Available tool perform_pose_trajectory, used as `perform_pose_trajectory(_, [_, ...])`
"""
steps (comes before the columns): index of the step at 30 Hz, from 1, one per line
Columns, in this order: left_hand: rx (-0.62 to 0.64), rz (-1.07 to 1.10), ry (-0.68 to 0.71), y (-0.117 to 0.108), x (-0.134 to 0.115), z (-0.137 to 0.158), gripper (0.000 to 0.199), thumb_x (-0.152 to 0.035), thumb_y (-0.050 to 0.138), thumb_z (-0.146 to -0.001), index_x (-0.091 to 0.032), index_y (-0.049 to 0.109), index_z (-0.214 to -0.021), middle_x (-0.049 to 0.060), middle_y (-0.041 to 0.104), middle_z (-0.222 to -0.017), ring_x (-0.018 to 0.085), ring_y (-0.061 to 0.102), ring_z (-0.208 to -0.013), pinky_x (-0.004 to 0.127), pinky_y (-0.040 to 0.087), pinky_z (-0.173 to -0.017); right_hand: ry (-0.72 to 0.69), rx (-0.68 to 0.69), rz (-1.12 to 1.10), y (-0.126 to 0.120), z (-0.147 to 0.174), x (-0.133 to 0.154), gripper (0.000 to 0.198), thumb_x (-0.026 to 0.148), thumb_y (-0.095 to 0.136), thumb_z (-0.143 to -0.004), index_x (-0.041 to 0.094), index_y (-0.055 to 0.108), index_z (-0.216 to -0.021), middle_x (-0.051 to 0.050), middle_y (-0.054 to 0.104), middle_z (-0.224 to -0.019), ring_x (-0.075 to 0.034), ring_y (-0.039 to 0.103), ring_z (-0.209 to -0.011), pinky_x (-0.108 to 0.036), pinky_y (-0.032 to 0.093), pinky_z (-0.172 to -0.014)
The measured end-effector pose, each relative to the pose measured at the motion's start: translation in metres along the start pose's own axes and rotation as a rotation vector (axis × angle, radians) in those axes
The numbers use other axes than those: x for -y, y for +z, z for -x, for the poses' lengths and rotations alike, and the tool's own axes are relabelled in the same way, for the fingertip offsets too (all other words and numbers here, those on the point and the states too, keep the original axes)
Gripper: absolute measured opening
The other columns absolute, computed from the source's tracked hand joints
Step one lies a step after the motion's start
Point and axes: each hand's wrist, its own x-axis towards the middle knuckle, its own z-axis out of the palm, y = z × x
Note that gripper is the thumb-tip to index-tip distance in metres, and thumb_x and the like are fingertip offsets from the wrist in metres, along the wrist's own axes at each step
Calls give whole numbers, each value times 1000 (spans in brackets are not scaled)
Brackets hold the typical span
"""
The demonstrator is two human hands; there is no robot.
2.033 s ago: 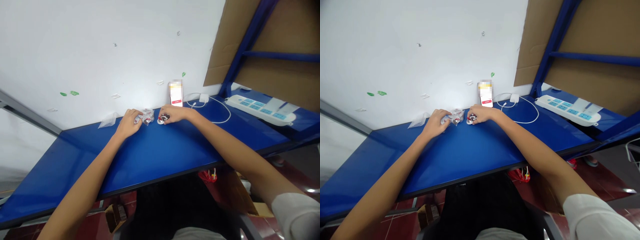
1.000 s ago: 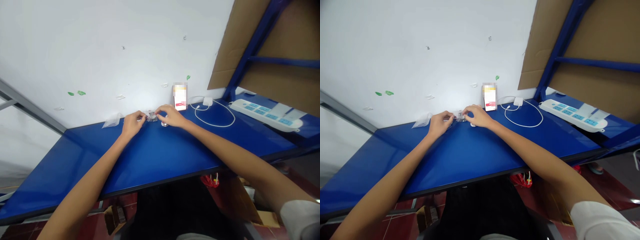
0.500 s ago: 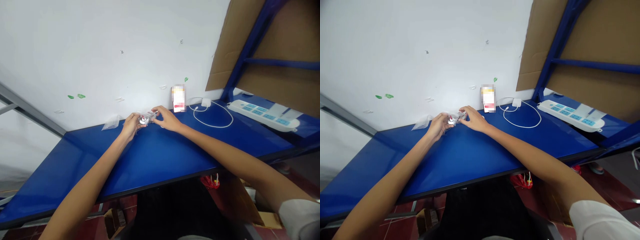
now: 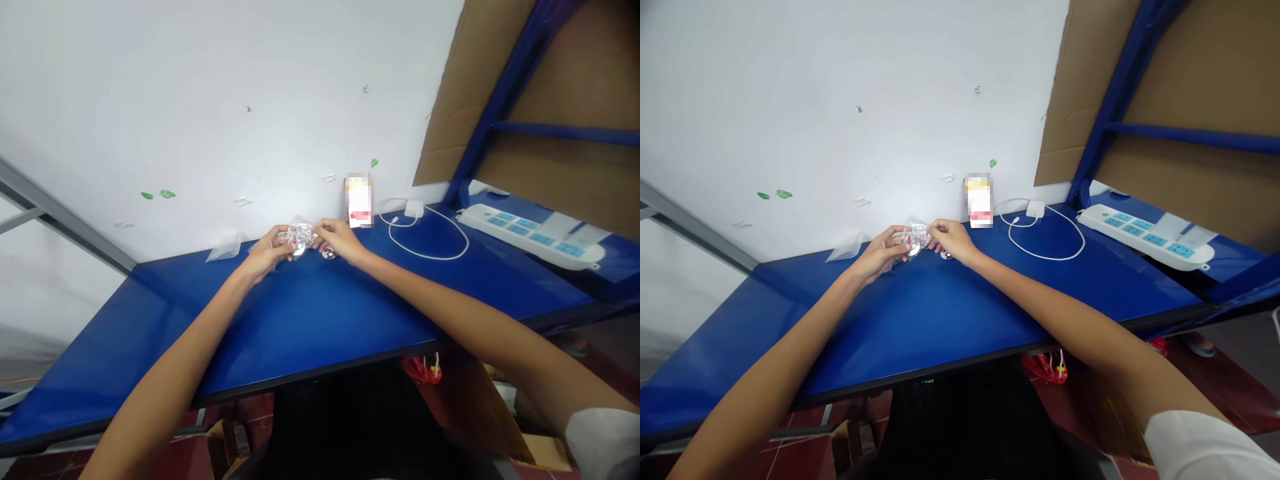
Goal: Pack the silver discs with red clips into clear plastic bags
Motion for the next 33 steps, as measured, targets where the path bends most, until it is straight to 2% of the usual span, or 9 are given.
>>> perform_pose_trajectory(4, [-60,-179,41,-5,-4,0,72,-48,96,-78,-19,67,-137,3,78,-85,19,73,-72,30,57,-69,97,3,-295,4,1,4,10,22,76,-100,21,68,-106,-4,80,-93,-18,81,-74,-31,71,-70])
perform_pose_trajectory(8, [-30,-242,91,-4,-11,1,68,-56,91,-84,-16,72,-136,13,83,-105,28,79,-86,38,63,-76,152,5,-455,9,5,7,12,16,75,-102,18,73,-113,-8,81,-105,-17,80,-81,-36,75,-81])
perform_pose_trajectory(12, [-33,-218,117,1,-16,2,68,-46,95,-79,-18,68,-134,15,81,-122,31,80,-106,41,66,-86,172,0,-536,11,5,5,11,18,66,-109,16,77,-109,-10,82,-112,-16,80,-81,-36,76,-81])
perform_pose_trajectory(15, [-72,-166,73,5,-15,2,65,-40,98,-75,-18,64,-126,13,82,-115,28,81,-96,42,66,-86,200,-34,-579,10,3,2,17,20,59,-113,15,75,-108,-12,84,-109,-18,82,-81,-37,75,-81])
perform_pose_trajectory(17, [-87,-175,75,6,-14,3,66,-39,97,-76,-18,62,-129,13,82,-113,26,80,-91,40,65,-84,210,-59,-602,10,2,1,15,20,60,-112,16,73,-106,-11,84,-104,-19,82,-81,-38,75,-84])
perform_pose_trajectory(22, [-133,-361,342,2,-24,6,65,-38,83,-93,-29,55,-151,16,64,-157,19,78,-90,35,64,-81,204,-9,-633,13,7,3,14,18,59,-112,16,72,-107,-11,82,-100,-21,85,-84,-37,74,-87])
perform_pose_trajectory(24, [-171,-453,412,0,-30,9,51,-35,75,-99,-27,60,-147,15,68,-152,22,79,-97,38,64,-87,199,44,-639,15,10,4,17,17,55,-113,16,72,-109,-11,83,-103,-22,85,-89,-36,73,-88])
perform_pose_trajectory(28, [-227,-578,421,-2,-36,12,24,-28,64,-104,-22,75,-125,11,83,-124,30,79,-119,44,63,-104,217,79,-641,20,14,2,14,17,58,-111,17,71,-108,-10,83,-108,-22,85,-90,-38,73,-89])
perform_pose_trajectory(33, [-239,-649,506,0,-37,15,27,-27,57,-108,-22,74,-130,8,83,-128,27,79,-122,41,62,-106,264,135,-702,25,14,-5,13,24,54,-112,19,66,-110,-10,83,-112,-24,85,-94,-42,71,-93])
